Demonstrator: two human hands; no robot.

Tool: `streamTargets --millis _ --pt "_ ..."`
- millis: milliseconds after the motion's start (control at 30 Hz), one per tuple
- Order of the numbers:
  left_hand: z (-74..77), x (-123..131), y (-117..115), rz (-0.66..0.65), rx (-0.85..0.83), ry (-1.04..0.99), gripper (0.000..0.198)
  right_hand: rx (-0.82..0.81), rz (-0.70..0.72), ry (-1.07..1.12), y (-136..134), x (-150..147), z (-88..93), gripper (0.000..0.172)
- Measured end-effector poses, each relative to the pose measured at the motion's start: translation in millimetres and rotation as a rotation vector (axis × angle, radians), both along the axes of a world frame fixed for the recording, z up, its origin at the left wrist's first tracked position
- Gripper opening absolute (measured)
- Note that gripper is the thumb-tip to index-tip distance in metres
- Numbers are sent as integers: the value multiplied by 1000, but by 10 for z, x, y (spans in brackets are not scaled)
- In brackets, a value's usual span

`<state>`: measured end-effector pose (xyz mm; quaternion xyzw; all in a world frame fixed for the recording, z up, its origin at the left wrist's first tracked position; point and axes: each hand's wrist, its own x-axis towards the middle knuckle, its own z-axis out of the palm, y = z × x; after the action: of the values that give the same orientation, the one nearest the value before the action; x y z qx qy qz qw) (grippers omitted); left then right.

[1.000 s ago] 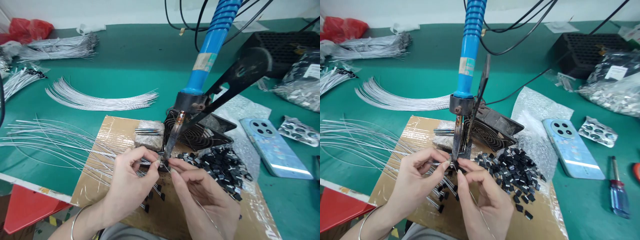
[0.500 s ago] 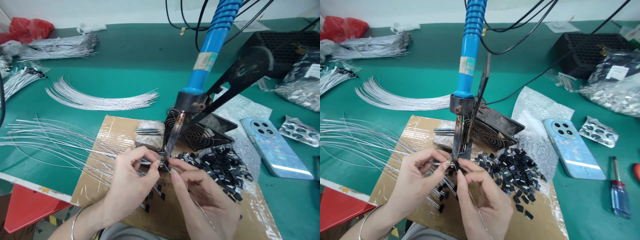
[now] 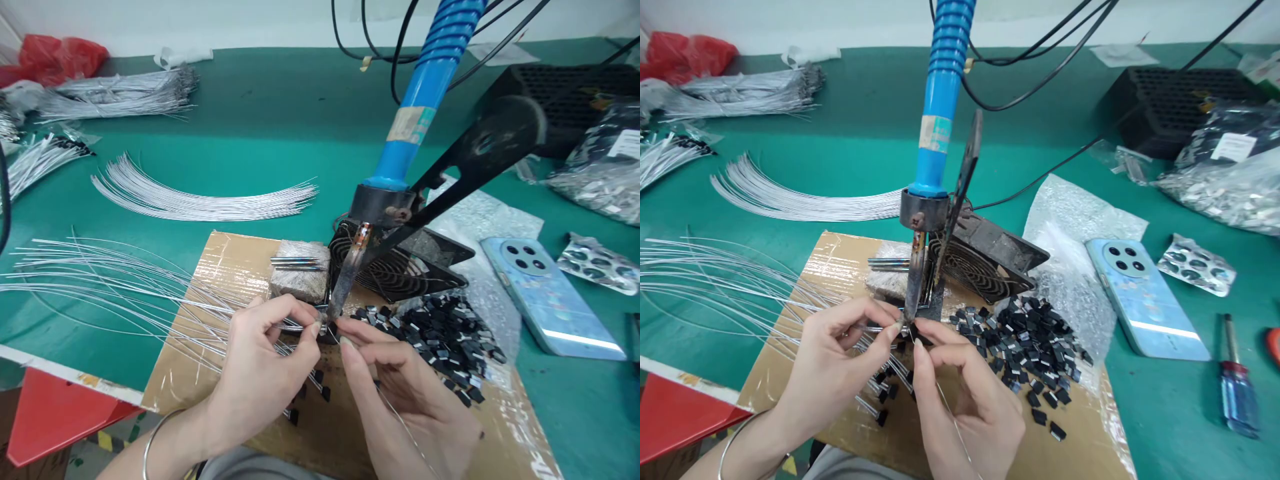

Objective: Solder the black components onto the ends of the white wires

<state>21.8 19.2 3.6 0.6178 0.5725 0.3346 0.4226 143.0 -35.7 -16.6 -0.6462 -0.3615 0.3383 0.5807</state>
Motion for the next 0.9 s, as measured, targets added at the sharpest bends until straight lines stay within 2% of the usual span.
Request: streamTargets --millis 267,467,533,600,633,667,767,833,900 --pt "13 2 -6 -9 42 -13 17 23 0 47 -8 -31 -6 17" --pt "14 3 -2 -7 46 0 16 25 -12 -24 9 59 -24 18" --pt "11 4 -4 -10 37 14 16 55 81 -40 22 145 -42 15" --pt "11 5 -7 -10 43 26 16 119 297 -4 25 190 -55 13" --pt "12 4 -7 -11 48 28 17 131 304 18 22 185 -57 15" --pt "14 4 -6 -13 52 29 17 94 167 34 15 163 -57 17" --pt "15 0 1 -22 75 37 17 35 6 18 -5 73 -52 16" --pt "15 -4 5 -25 94 54 17 55 20 -5 -7 72 -54 13" --pt "17 -7 5 -29 107 67 17 111 125 -35 0 130 -62 8"
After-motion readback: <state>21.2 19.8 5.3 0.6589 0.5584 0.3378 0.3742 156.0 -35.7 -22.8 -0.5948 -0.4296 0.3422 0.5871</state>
